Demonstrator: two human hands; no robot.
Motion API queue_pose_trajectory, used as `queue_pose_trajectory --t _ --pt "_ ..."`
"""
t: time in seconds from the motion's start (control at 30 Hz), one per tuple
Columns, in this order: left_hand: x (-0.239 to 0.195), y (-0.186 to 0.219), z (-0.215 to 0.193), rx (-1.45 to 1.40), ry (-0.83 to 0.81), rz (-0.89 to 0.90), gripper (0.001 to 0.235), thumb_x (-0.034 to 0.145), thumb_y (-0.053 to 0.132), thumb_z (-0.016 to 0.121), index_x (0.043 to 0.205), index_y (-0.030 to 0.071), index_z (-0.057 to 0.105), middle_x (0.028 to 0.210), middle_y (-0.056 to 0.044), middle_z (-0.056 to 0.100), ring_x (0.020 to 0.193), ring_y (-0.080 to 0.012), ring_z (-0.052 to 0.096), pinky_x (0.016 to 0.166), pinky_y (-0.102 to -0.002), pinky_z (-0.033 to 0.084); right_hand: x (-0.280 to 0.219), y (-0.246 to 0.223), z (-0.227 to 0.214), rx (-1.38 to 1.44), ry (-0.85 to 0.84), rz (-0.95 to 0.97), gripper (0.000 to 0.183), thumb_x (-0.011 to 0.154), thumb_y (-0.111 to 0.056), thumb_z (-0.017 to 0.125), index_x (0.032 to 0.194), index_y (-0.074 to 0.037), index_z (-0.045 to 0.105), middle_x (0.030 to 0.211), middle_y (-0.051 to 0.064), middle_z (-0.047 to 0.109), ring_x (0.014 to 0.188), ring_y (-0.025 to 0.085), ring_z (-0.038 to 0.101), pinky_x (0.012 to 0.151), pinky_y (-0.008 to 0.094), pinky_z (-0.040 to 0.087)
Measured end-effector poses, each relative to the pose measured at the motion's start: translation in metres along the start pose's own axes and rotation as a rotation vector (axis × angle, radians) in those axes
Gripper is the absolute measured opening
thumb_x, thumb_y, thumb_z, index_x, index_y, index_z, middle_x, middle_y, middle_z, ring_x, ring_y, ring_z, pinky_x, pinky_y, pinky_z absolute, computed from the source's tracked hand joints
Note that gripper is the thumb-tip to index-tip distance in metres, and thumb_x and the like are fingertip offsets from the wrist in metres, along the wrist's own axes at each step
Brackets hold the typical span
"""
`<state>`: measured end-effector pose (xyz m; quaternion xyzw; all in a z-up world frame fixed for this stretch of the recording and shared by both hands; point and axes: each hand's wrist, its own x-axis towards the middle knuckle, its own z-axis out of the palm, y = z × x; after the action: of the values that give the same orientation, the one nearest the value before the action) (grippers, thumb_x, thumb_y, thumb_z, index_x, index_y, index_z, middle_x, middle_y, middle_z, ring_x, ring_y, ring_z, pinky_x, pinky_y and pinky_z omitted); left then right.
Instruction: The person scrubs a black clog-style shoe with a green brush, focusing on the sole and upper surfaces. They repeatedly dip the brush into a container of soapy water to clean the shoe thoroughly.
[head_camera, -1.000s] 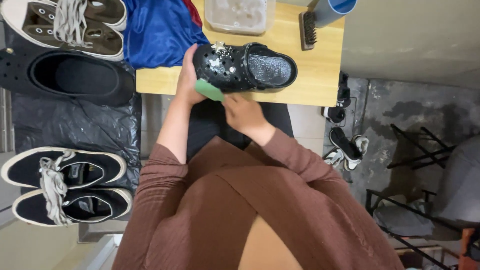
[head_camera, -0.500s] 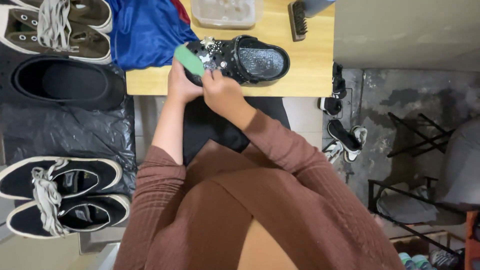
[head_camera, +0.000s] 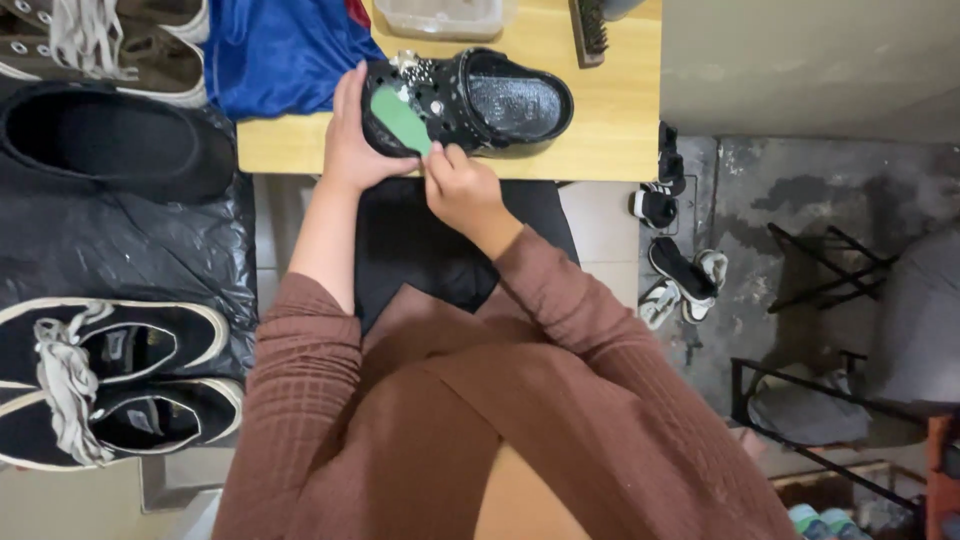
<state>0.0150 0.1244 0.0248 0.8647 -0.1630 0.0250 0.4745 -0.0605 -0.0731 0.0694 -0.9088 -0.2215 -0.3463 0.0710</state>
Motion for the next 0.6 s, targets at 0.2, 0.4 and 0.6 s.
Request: queue_pose_trajectory --t 0.2,0.4,0.6 --pt "0.003 0.009 -0.001 -0.006 0.052 0.149 0.126 0.064 0.047 0.104 0.157 0.014 0.026 0.159 -0.017 0.029 0.15 -0.0393 0.036 0.12 -0.057 0.039 -0.034 0.066 -0.039 0.096 0.06 -0.081 0.023 0.099 -0.012 0.064 0.077 -0.01 0.06 0.073 0.004 0.057 0.056 0.024 0.056 0.042 0.035 0.039" --pt "0.004 0.014 -0.005 -0.002 0.054 0.152 0.125 0.06 0.042 0.106 0.153 0.007 0.029 0.155 -0.017 0.032 0.147 -0.0368 0.039 0.121 -0.049 0.039 -0.011 0.032 -0.021 0.138 0.089 -0.048 0.016 0.097 -0.008 0.06 0.081 -0.01 0.062 0.068 0.002 0.048 0.051 0.023 0.048 0.042 0.038 0.033" --pt "0.003 0.022 -0.007 0.007 0.011 0.058 0.124 0.061 0.044 0.102 0.154 0.011 0.028 0.157 -0.016 0.029 0.147 -0.0383 0.039 0.118 -0.055 0.04 -0.029 0.067 -0.043 0.165 0.121 -0.074 0.021 0.099 -0.009 0.062 0.079 -0.006 0.061 0.071 0.006 0.051 0.055 0.026 0.051 0.044 0.037 0.04"
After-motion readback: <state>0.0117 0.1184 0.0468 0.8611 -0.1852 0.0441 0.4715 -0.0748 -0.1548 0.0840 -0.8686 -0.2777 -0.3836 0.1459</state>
